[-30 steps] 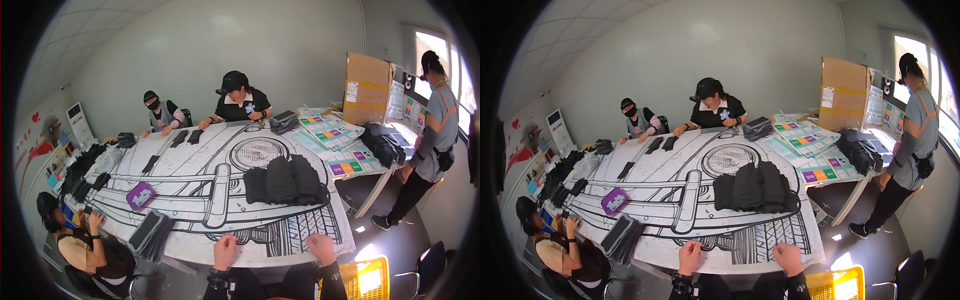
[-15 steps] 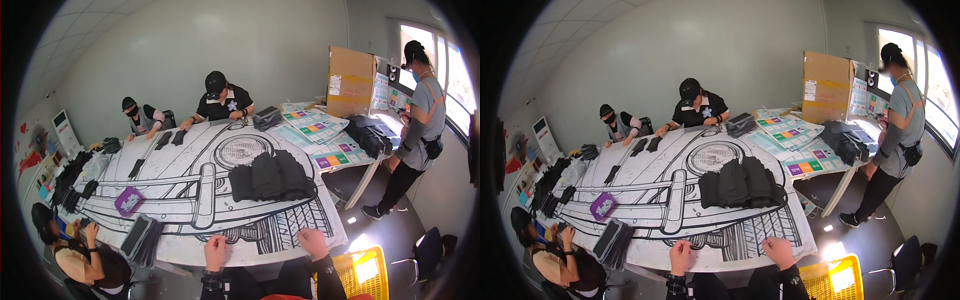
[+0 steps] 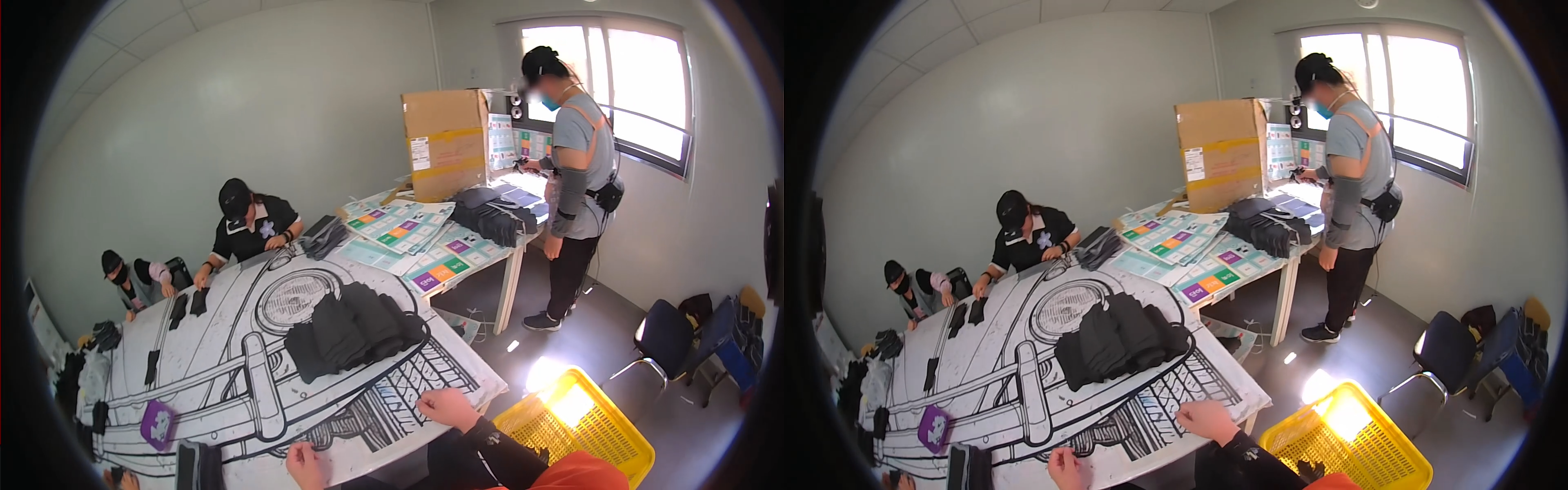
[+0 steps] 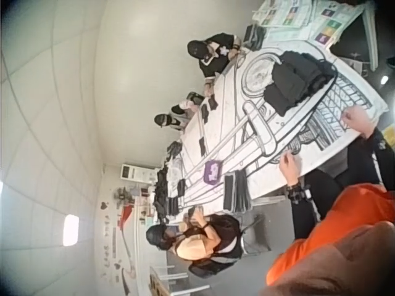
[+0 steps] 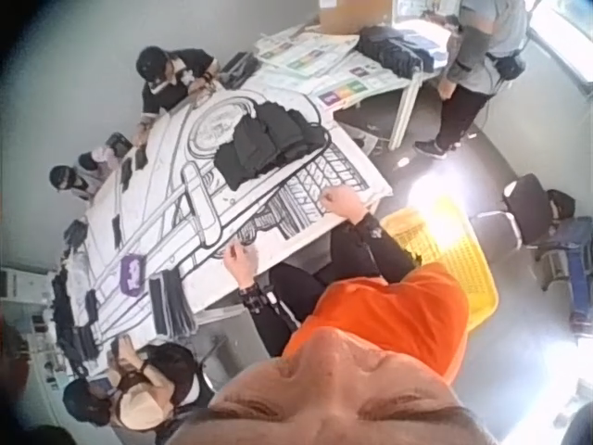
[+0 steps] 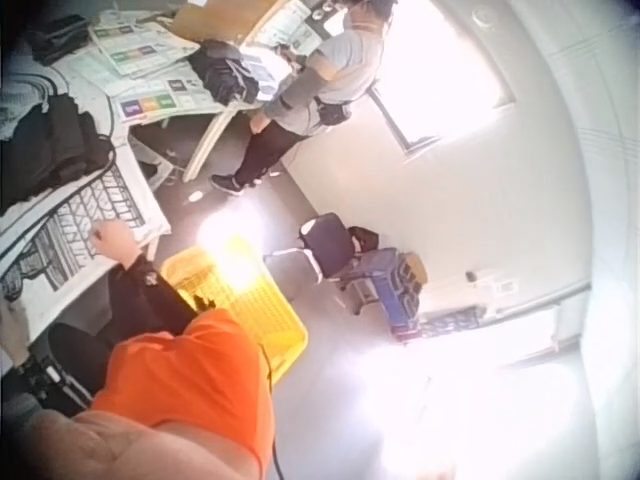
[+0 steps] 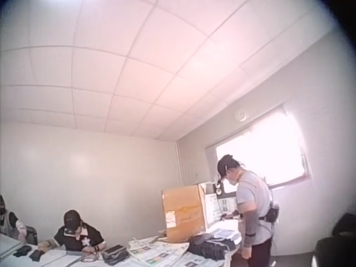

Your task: Organizing and assembling various shoe components at a manufacturing station.

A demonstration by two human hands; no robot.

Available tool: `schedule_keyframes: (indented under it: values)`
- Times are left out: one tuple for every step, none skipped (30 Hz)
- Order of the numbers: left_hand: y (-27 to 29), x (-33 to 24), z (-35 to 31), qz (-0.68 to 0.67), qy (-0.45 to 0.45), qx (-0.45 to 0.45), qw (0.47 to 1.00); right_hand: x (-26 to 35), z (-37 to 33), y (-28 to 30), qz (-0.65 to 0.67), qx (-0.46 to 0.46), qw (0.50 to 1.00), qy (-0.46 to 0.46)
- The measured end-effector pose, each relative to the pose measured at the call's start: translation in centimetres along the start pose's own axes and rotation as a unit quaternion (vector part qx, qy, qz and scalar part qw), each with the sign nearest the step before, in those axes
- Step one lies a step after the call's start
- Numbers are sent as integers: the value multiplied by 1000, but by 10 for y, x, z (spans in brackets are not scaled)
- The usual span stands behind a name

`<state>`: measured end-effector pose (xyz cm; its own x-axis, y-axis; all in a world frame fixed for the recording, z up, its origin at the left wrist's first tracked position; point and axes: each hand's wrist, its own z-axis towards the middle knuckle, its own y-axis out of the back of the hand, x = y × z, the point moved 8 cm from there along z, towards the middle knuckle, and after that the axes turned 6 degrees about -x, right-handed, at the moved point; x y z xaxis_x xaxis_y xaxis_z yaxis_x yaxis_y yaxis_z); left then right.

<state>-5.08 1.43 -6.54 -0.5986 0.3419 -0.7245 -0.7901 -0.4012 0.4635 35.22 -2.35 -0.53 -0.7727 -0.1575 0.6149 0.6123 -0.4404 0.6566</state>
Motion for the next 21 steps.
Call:
schedule_keyframes:
  values:
    - [3, -5, -1, -11, 25, 0, 1000, 1, -1, 2, 5, -5, 1000, 3]
    - [6, -15, 1, -7, 15, -5, 1000, 3, -2, 4, 8, -13, 1000, 7]
    - [8, -29, 4, -9, 8, -3, 1000, 2, -3, 8, 7, -20, 1000, 5]
    - [5, -24, 6, -79, 95, 0, 992, -4, -3, 4, -1, -13, 1000, -2]
    - [0, -21, 6, -146, 182, 2, 972, -10, -4, 0, -8, -6, 1000, -9]
    - [6, -36, 6, -143, 187, -3, 972, -8, -4, 0, -6, -8, 1000, -6]
    - [5, -27, 5, -143, 185, -5, 972, -9, -4, -2, -8, 8, 1000, -13]
    - [1, -8, 0, -170, 184, -14, 968, -11, -5, -5, -9, 25, 999, -20]
    - [-1, -4, 0, -197, 184, -22, 963, -10, -5, -5, -8, 23, 1000, -19]
    - [-2, 0, 0, -200, 178, -20, 963, -10, -5, -5, -11, 26, 999, -17]
    - [-2, 4, -2, -200, 178, -20, 963, -10, -5, -6, -15, 29, 999, -15]
    - [-3, 2, -1, -208, 191, -15, 959, -11, -5, -6, -15, 28, 999, -16]
    - [-3, 0, -1, -217, 205, -10, 955, -10, -4, -6, -18, 21, 1000, -7]
    - [-3, -5, -1, -217, 204, -9, 955, -8, -4, -5, -22, 13, 1000, 1]
    - [1, -17, 1, -204, 197, -14, 959, -8, -4, -4, -22, 12, 1000, 1]
    - [4, -24, 3, -191, 190, -19, 963, -8, -3, -4, -24, 15, 1000, 2]
    - [4, -26, 3, -191, 190, -18, 963, -7, -3, -5, -26, 17, 1000, 4]
    - [5, -28, 4, -177, 184, -18, 967, -7, -3, -4, -26, 17, 1000, 3]
    - [6, -29, 5, -163, 177, -18, 970, -6, -3, -4, -21, 15, 1000, 4]
    - [6, -27, 4, -163, 177, -18, 971, -6, -3, -4, -15, 13, 1000, 4]
    - [5, -25, 4, -176, 183, -19, 967, -6, -3, -4, -15, 12, 1000, 4]
